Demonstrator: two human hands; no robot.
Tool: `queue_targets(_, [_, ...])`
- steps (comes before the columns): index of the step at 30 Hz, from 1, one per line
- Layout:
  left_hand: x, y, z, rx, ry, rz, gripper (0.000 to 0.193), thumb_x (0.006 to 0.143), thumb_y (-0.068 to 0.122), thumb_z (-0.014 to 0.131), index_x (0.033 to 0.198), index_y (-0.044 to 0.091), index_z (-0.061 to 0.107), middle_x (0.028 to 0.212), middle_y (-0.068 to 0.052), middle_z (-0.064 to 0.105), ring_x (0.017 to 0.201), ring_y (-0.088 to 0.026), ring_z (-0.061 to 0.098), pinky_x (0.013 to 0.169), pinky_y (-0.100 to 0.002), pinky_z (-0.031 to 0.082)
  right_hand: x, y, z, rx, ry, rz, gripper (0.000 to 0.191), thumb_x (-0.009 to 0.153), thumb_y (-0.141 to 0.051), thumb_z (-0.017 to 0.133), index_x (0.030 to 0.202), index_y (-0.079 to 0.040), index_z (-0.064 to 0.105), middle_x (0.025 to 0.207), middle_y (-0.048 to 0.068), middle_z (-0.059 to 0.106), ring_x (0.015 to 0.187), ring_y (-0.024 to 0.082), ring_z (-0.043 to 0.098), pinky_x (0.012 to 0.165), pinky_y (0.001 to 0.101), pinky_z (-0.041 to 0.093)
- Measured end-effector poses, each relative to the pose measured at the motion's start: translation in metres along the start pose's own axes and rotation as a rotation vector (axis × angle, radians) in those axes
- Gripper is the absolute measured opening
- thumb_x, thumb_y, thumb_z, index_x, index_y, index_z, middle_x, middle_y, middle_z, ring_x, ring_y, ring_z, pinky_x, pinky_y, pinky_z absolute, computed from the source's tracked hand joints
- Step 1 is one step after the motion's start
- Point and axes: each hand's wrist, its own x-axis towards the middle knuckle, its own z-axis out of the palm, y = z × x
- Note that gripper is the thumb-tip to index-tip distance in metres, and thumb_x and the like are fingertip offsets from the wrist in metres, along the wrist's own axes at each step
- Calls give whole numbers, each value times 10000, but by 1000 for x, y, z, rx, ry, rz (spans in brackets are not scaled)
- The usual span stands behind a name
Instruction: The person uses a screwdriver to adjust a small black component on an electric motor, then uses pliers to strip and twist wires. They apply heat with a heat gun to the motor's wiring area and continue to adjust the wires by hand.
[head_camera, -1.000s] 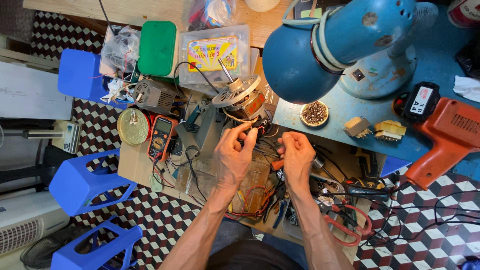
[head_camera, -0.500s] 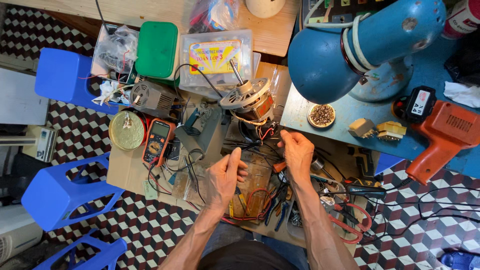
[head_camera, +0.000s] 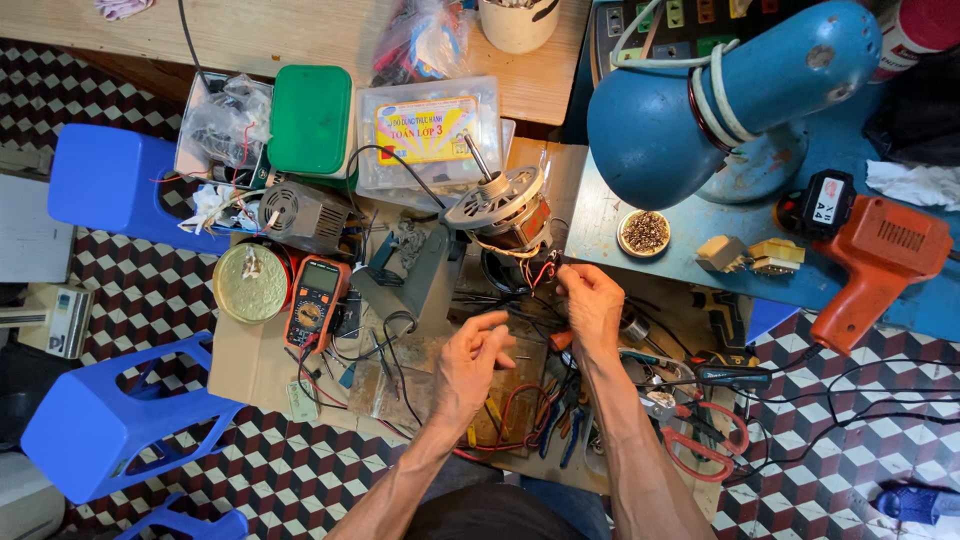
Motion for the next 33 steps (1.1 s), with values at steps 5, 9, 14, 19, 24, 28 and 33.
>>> queue_targets(5, [-1,4,-6,244,80,373,279,1040,242,656,1089,-16,750,951,-120,760,813,-159,726,739,-310,559,-23,8,-6,198,-89,149,187,936,-171,715,1033,-12,734,810,27,674,620,75,559,519,215,424])
queue_targets(9, [2,13,-2,17,18,14,290,966,256,617,1154,59,718,818,-57,767,662,-122,696,639,-317,556,-38,13,-9,339,-155,130,242,948,-185,692,1129,-24,694,840,21,674,633,73,581,493,229,435])
queue_targets(14, [9,19,2,237,8,285,295,1018,253,614,1162,11,704,895,-71,743,781,-118,686,696,-307,555,-35,16,-15,631,-200,243,193,972,-230,677,1088,-78,659,797,33,655,591,93,567,474,227,419])
queue_targets(19, [10,14,-1,111,-31,57,286,1012,270,616,1135,42,739,821,-52,769,705,-98,657,669,-301,542,-22,18,-19,550,-210,237,188,993,-240,680,1002,-56,645,745,51,642,520,95,531,411,231,385])
queue_targets(24, [13,3,-8,290,51,513,290,1004,202,639,1213,19,720,1019,-101,734,880,-139,685,789,-293,553,-17,16,-23,518,-129,136,249,991,-186,659,1142,9,697,825,59,683,589,77,573,461,203,413])
queue_targets(28, [20,-2,-9,56,-17,-8,281,1016,262,619,1148,43,734,876,-85,784,728,-118,709,688,-269,562,-18,16,-22,485,-78,115,284,993,-166,670,1181,44,692,866,72,699,609,80,589,479,202,430])
queue_targets(33, [23,1,-6,320,102,307,323,950,187,665,1226,37,739,1009,-82,732,857,-120,694,758,-254,550,-19,13,-14,468,-23,73,300,990,-165,672,1188,59,693,902,85,712,614,86,592,489,209,437])
